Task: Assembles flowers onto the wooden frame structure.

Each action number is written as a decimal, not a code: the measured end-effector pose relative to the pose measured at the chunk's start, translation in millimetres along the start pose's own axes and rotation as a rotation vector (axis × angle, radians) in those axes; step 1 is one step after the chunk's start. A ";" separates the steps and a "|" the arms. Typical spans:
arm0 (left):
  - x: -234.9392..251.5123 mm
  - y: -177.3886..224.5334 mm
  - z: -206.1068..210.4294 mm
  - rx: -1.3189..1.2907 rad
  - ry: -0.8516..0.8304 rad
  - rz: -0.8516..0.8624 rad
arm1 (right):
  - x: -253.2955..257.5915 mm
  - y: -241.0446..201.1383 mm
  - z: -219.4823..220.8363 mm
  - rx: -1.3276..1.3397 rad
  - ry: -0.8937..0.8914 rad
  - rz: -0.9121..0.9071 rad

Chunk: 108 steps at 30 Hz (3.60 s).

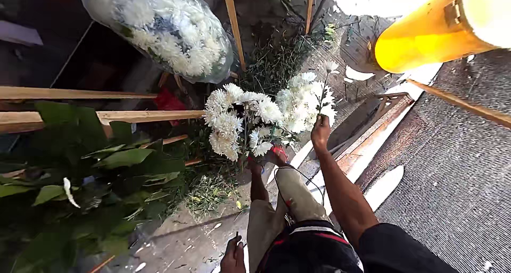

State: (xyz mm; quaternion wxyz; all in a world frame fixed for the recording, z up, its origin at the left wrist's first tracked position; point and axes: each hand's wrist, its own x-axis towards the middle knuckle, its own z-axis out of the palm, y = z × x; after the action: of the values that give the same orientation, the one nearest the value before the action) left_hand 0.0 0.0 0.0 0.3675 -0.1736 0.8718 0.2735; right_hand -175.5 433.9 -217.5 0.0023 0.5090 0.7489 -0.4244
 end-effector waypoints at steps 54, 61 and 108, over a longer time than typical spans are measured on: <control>-85.7 148.0 -243.9 -0.155 1.026 0.761 | -417.6 -379.2 -74.4 0.860 -1.342 -0.565; -44.5 85.7 -313.6 -0.449 1.091 0.614 | -358.5 -515.2 -51.0 1.605 -0.965 -0.390; 84.0 105.6 -493.7 -0.847 1.078 0.478 | -376.4 -642.1 -7.7 1.291 -1.145 -0.831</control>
State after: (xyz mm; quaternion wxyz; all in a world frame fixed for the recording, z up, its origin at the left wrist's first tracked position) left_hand -378.9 -223.5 261.5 -0.2819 -0.2167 0.7651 0.5369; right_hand -481.6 74.5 358.0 -0.0638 -0.1791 0.3766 -0.9067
